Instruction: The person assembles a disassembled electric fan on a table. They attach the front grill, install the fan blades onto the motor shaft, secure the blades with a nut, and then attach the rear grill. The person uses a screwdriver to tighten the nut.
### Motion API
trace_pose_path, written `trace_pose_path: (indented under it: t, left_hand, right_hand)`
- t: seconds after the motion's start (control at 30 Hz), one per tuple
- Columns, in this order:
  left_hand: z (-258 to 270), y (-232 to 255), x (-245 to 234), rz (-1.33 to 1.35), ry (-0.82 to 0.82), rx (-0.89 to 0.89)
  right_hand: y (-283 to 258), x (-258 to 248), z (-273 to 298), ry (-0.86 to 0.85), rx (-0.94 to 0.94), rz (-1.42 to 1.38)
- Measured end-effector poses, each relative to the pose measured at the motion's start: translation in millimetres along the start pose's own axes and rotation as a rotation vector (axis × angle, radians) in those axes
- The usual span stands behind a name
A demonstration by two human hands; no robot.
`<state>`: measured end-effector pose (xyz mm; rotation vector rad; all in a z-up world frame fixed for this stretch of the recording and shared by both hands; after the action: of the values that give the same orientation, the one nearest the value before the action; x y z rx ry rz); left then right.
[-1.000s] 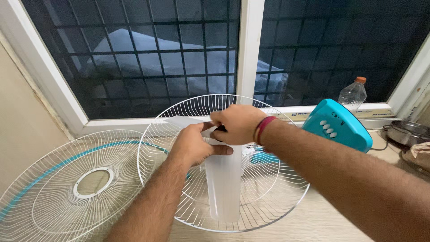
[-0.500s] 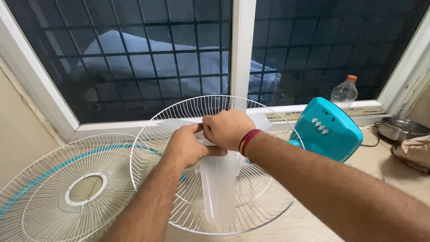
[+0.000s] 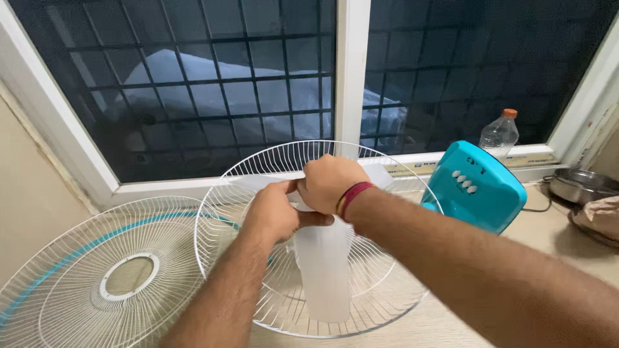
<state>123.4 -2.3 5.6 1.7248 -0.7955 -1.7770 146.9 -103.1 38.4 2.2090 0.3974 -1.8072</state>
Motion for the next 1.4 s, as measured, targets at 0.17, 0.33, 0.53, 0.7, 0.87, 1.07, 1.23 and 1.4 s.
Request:
trace_pose_path:
  t: [0.17, 0.33, 0.53, 0.7, 0.87, 1.07, 1.23, 1.4]
  left_hand:
    - [3, -2, 1, 0.004, -0.021, -0.056]
    - [3, -4, 3, 0.04, -0.046, -0.055]
    - [-2, -5, 2, 0.002, -0.025, -0.049]
    - [2, -5, 2, 0.016, -0.028, -0.06]
    - [5, 0, 1, 0.015, -0.018, -0.035]
    - [5, -3, 2, 0.036, -0.05, -0.072]
    - [4, -4, 4, 0.013, -0.054, -0.083]
    - [5, -1, 7, 0.027, -0.062, -0.062]
  right_hand:
    - [-5, -3, 3, 0.071, 0.104, 0.051]
    - [-15, -1, 5, -0.029, -0.08, 0.135]
    - [-28, -5, 9, -0.051, -0.346, 0.244]
    - [-23, -3, 5, -0.039, -0.343, 0.185]
    - [-10, -2, 4, 0.095, -0.106, 0.097]
    - [-7, -5, 11, 0.114, -0.143, -0.009]
    - [-17, -5, 8, 0.073, -0.304, 0.074]
    - [-25, -8, 12, 0.04, -0.476, 0.144]
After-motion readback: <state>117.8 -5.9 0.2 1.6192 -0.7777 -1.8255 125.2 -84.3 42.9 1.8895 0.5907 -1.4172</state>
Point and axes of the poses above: each hand's wrist, its own z-axis away from the middle knuckle, its own x-axis out of the palm, y = z × x, the point moved 10 cm from there along -z, towards the middle knuckle, and after that the axes turned 9 degrees about -x, right-handed, at the moved point
